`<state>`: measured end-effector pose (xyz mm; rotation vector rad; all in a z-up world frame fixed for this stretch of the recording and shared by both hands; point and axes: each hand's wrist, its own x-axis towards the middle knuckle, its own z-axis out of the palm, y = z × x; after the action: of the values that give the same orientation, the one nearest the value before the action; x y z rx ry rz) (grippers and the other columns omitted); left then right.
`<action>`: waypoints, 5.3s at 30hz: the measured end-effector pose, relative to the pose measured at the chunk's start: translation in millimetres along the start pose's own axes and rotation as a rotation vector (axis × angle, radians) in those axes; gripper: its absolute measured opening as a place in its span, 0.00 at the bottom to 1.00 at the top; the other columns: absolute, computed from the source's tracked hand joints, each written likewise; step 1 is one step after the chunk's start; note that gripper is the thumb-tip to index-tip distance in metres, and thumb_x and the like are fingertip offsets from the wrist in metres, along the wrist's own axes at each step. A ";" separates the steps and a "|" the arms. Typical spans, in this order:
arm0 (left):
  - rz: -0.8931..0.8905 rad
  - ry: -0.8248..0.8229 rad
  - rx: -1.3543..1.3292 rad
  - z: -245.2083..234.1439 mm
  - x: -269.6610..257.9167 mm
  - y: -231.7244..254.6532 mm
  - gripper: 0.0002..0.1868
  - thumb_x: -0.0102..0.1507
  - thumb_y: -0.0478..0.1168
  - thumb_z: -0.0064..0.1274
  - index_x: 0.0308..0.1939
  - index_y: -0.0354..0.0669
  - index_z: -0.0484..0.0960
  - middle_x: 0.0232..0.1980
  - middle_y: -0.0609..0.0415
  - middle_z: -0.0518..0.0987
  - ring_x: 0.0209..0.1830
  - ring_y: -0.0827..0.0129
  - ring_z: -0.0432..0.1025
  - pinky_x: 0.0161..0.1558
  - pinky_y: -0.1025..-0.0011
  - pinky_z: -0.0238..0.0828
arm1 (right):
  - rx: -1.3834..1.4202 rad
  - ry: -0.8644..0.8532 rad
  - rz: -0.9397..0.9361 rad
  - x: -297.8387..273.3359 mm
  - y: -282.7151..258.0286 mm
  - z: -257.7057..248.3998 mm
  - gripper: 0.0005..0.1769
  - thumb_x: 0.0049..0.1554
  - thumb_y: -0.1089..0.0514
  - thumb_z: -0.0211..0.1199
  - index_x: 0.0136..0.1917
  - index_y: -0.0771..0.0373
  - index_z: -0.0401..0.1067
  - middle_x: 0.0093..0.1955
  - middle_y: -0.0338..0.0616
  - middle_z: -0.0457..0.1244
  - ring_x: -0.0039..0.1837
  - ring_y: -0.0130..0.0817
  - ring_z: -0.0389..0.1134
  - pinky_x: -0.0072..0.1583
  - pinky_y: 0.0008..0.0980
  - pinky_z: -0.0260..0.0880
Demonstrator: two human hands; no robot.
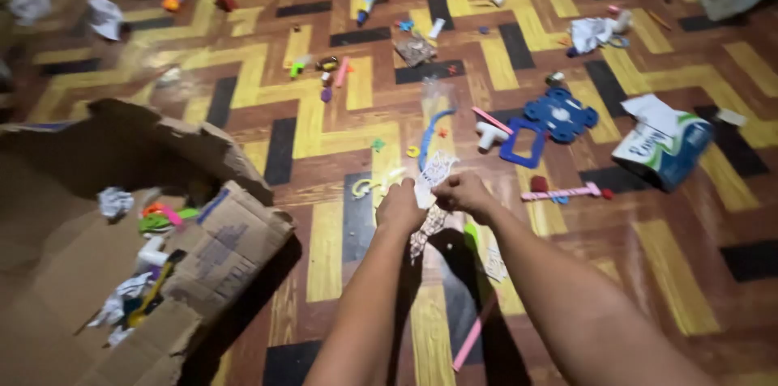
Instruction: Picking up and organizing various small toys and items from the floor into a cardboard box.
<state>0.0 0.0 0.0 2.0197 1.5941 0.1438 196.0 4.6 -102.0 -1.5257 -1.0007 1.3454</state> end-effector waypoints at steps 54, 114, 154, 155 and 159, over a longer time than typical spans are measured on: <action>-0.297 0.211 0.012 -221.7 -56.5 -349.7 0.24 0.61 0.37 0.58 0.62 0.53 0.73 0.65 0.48 0.72 0.67 0.51 0.68 0.63 0.57 0.69 | -0.448 -0.085 -0.407 22.4 -112.2 446.9 0.12 0.58 0.54 0.66 0.47 0.65 0.79 0.36 0.46 0.71 0.36 0.30 0.71 0.41 0.34 0.72; 0.393 0.419 0.236 -137.7 4.5 -204.9 0.09 0.61 0.36 0.51 0.44 0.44 0.80 0.54 0.44 0.73 0.50 0.47 0.75 0.47 0.51 0.75 | -0.507 0.174 -0.500 -9.2 -111.7 276.7 0.14 0.56 0.57 0.65 0.55 0.63 0.79 0.50 0.50 0.73 0.52 0.41 0.75 0.55 0.36 0.74; -0.004 0.098 0.121 56.4 103.0 -118.9 0.31 0.64 0.44 0.52 0.71 0.46 0.64 0.66 0.43 0.69 0.68 0.47 0.64 0.63 0.54 0.67 | -0.244 0.462 0.071 85.6 73.3 166.4 0.19 0.53 0.60 0.61 0.57 0.67 0.79 0.55 0.58 0.71 0.59 0.47 0.73 0.62 0.39 0.70; -0.045 0.103 0.061 54.8 102.3 -117.2 0.31 0.63 0.45 0.53 0.70 0.46 0.65 0.66 0.43 0.69 0.68 0.47 0.64 0.64 0.55 0.67 | -0.172 0.469 0.113 88.4 77.6 166.6 0.20 0.53 0.61 0.60 0.58 0.67 0.78 0.53 0.57 0.72 0.57 0.45 0.74 0.60 0.37 0.71; -0.193 0.132 -0.129 55.8 106.9 -115.9 0.27 0.65 0.42 0.50 0.69 0.46 0.70 0.64 0.41 0.72 0.65 0.44 0.66 0.62 0.52 0.67 | 0.150 0.461 0.217 92.1 78.9 169.0 0.18 0.55 0.64 0.57 0.57 0.68 0.79 0.47 0.52 0.73 0.48 0.37 0.73 0.52 0.36 0.73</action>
<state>-46.4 95.0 -129.6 1.7793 1.8037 0.3046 39.9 80.6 -216.5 -1.7563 -0.4476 1.1070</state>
